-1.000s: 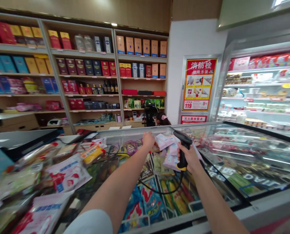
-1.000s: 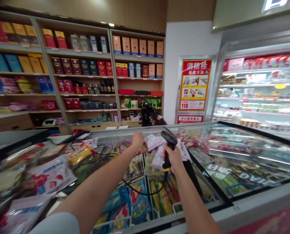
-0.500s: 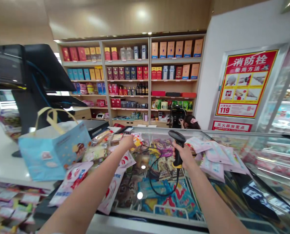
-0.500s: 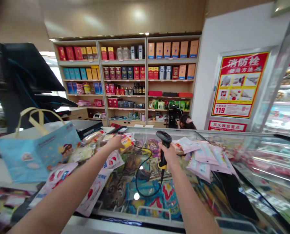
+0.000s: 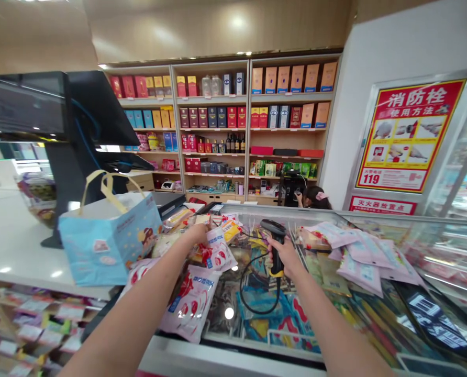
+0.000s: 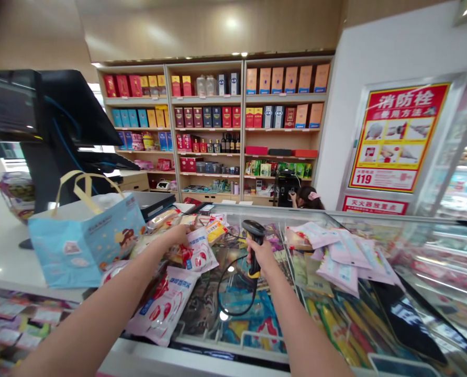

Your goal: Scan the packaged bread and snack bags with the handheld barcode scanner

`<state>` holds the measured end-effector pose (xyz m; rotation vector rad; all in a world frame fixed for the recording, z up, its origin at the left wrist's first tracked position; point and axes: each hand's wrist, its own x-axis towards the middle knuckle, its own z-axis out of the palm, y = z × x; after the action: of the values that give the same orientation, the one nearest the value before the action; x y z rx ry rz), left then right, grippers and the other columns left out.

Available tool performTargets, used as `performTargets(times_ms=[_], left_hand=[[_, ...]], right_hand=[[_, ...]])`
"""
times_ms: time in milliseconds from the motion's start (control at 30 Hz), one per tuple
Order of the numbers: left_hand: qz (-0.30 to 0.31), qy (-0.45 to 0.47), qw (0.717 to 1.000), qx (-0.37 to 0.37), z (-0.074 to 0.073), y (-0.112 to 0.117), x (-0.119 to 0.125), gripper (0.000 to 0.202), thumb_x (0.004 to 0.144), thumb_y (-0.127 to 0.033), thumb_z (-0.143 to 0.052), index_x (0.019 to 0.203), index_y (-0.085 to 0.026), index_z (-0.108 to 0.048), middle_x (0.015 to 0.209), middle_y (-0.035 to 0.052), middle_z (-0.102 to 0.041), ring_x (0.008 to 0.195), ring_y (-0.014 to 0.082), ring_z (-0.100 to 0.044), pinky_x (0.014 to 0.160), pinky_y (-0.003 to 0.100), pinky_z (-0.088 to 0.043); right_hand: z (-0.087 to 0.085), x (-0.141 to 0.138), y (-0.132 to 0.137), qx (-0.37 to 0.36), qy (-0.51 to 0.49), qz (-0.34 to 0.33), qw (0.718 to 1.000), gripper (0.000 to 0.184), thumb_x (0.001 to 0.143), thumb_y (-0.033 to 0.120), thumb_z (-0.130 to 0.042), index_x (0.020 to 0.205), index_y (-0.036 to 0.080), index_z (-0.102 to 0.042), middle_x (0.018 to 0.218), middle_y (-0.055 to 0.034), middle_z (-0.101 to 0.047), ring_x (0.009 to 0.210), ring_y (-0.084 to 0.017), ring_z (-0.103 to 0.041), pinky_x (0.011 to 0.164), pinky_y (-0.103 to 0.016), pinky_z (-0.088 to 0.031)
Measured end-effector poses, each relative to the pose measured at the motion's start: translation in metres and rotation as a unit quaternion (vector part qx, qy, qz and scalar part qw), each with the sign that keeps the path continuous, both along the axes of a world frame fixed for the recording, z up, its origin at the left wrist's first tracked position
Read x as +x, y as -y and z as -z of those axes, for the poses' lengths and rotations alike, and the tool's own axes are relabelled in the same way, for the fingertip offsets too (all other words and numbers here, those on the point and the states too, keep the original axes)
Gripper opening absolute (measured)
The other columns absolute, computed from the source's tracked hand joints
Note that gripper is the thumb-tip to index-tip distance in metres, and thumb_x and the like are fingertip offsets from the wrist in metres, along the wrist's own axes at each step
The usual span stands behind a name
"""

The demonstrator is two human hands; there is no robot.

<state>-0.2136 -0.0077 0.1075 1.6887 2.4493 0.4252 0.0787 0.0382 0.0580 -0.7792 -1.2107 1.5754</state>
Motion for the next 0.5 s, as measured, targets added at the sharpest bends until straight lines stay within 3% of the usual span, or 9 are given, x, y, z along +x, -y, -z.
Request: performTargets(times_ms=[100, 167, 300, 433, 500], left_hand=[[0.015, 0.119, 0.993, 0.015, -0.005, -0.004, 0.008, 0.026, 0.039, -0.005, -0.079, 0.054, -0.019, -0.063, 0.054, -0.0004, -0.063, 0.071, 0.0227, -0.065, 0.063, 0.026, -0.048], [0.022, 0.297, 0.952, 0.069, -0.002, -0.008, 0.015, 0.027, 0.040, -0.004, -0.078, 0.059, -0.019, -0.064, 0.053, -0.0020, -0.061, 0.060, 0.0179, -0.062, 0.054, 0.023, -0.046], [0.042, 0.596, 0.775, 0.207, 0.011, -0.021, 0.034, 0.025, 0.050, -0.004, -0.077, 0.067, -0.015, -0.063, 0.056, -0.0010, -0.062, 0.050, 0.0126, -0.057, 0.049, 0.022, -0.046], [0.032, 0.734, 0.592, 0.332, 0.027, -0.041, 0.057, 0.015, 0.066, -0.006, -0.070, 0.074, -0.015, -0.061, 0.061, -0.0010, -0.062, 0.054, 0.0112, -0.059, 0.055, 0.022, -0.050], [0.025, 0.768, 0.530, 0.357, 0.033, -0.049, 0.065, 0.008, 0.076, -0.010, -0.063, 0.074, -0.016, -0.058, 0.061, -0.0017, -0.061, 0.055, 0.0104, -0.058, 0.058, 0.022, -0.050]], right_hand=[[0.001, 0.003, -0.002, -0.005, 0.006, 0.004, 1.000, 0.034, 0.056, 0.040, -0.077, 0.065, 0.020, -0.050, 0.044, 0.0057, -0.053, 0.033, -0.009, -0.044, 0.032, -0.021, -0.039], [0.000, 0.004, -0.003, -0.002, 0.005, 0.003, 1.000, 0.034, 0.056, 0.040, -0.077, 0.063, 0.020, -0.051, 0.044, 0.0051, -0.052, 0.033, -0.009, -0.045, 0.033, -0.022, -0.040], [-0.001, 0.007, -0.002, 0.000, -0.001, 0.001, 1.000, 0.034, 0.056, 0.040, -0.078, 0.062, 0.021, -0.051, 0.045, 0.0043, -0.052, 0.035, -0.010, -0.046, 0.034, -0.023, -0.040], [0.002, 0.007, -0.002, 0.004, -0.002, 0.001, 1.000, 0.037, 0.056, 0.044, -0.078, 0.063, 0.020, -0.051, 0.046, 0.0047, -0.052, 0.035, -0.010, -0.045, 0.034, -0.023, -0.039], [0.003, 0.007, -0.001, 0.000, 0.007, 0.000, 1.000, 0.037, 0.057, 0.045, -0.078, 0.065, 0.020, -0.051, 0.048, 0.0046, -0.053, 0.036, -0.010, -0.046, 0.035, -0.023, -0.038]])
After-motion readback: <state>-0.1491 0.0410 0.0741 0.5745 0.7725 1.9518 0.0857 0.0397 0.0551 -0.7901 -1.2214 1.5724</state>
